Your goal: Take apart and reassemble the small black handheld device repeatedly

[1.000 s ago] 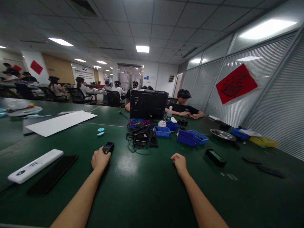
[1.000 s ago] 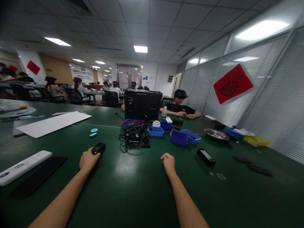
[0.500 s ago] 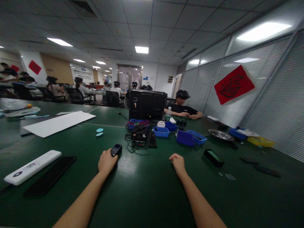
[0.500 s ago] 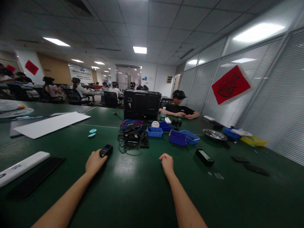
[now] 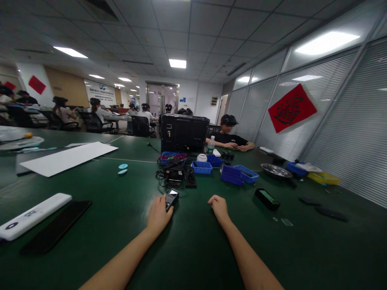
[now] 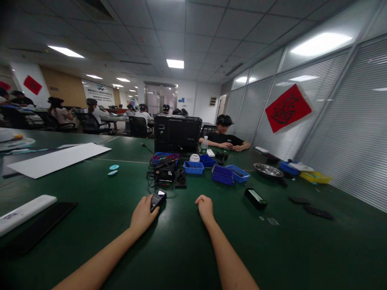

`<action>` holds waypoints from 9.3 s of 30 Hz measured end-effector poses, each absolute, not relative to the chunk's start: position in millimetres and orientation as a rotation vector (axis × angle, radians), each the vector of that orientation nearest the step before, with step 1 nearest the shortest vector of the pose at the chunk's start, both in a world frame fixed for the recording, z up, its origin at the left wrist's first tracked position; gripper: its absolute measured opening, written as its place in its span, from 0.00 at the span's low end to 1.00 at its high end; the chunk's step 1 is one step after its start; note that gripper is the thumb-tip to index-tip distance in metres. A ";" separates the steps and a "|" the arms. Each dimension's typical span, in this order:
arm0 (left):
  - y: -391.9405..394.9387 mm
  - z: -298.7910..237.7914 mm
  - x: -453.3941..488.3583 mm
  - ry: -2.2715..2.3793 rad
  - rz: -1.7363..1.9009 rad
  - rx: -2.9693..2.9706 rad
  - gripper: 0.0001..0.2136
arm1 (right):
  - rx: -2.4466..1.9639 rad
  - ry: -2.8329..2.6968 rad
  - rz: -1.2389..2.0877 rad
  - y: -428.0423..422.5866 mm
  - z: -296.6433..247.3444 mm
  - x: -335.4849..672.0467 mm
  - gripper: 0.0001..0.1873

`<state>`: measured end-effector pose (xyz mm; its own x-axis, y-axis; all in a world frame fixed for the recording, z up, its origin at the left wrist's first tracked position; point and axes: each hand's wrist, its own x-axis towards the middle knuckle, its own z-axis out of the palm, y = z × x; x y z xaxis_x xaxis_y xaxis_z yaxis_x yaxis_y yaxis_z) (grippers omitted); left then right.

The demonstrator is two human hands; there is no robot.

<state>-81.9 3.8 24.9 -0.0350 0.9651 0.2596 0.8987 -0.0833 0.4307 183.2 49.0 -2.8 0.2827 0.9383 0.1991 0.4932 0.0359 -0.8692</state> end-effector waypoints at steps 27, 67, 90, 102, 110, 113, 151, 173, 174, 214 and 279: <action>10.4 -4.4 1.0 1.497 0.923 2.016 0.25 | -1.965 -1.906 0.016 12.5 29.5 155.3 0.29; 7.1 -5.7 -0.2 1.456 0.960 2.058 0.23 | -1.243 -0.410 1.219 31.9 25.1 179.5 0.12; 15.4 8.8 55.5 1.155 0.921 2.491 0.16 | -2.254 -1.337 0.207 18.8 40.9 213.1 0.14; -3.2 25.8 50.2 1.082 0.858 2.716 0.08 | -2.417 -1.248 0.196 18.5 39.2 268.9 0.33; 0.3 23.9 50.3 1.027 0.975 2.587 0.14 | -2.371 -1.324 0.015 18.3 25.7 280.3 0.25; 0.9 23.4 50.3 1.014 0.987 2.559 0.14 | -2.326 -1.389 -0.203 15.9 21.3 281.7 0.22; 36.8 -9.9 41.6 1.343 0.952 2.176 0.35 | -1.936 -1.666 0.261 8.2 24.3 269.1 0.23; 17.1 7.9 42.2 1.069 0.799 2.188 0.27 | -1.649 -1.599 0.467 14.7 17.4 276.1 0.19; 16.9 8.4 42.0 1.059 0.777 2.188 0.31 | -1.636 -1.594 0.475 14.6 17.4 276.1 0.19; 20.0 7.8 40.1 1.097 0.757 2.225 0.24 | -1.366 -1.759 0.889 -11.1 59.0 264.1 0.18; 20.0 6.9 41.0 1.120 0.746 2.247 0.24 | -1.435 -1.867 0.921 -12.2 55.5 258.9 0.21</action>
<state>41.0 20.0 6.9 0.5073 0.8270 0.2425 0.5426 -0.5251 0.6556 258.9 -12.2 55.5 -0.2322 0.9714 0.0491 0.5521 0.1732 -0.8156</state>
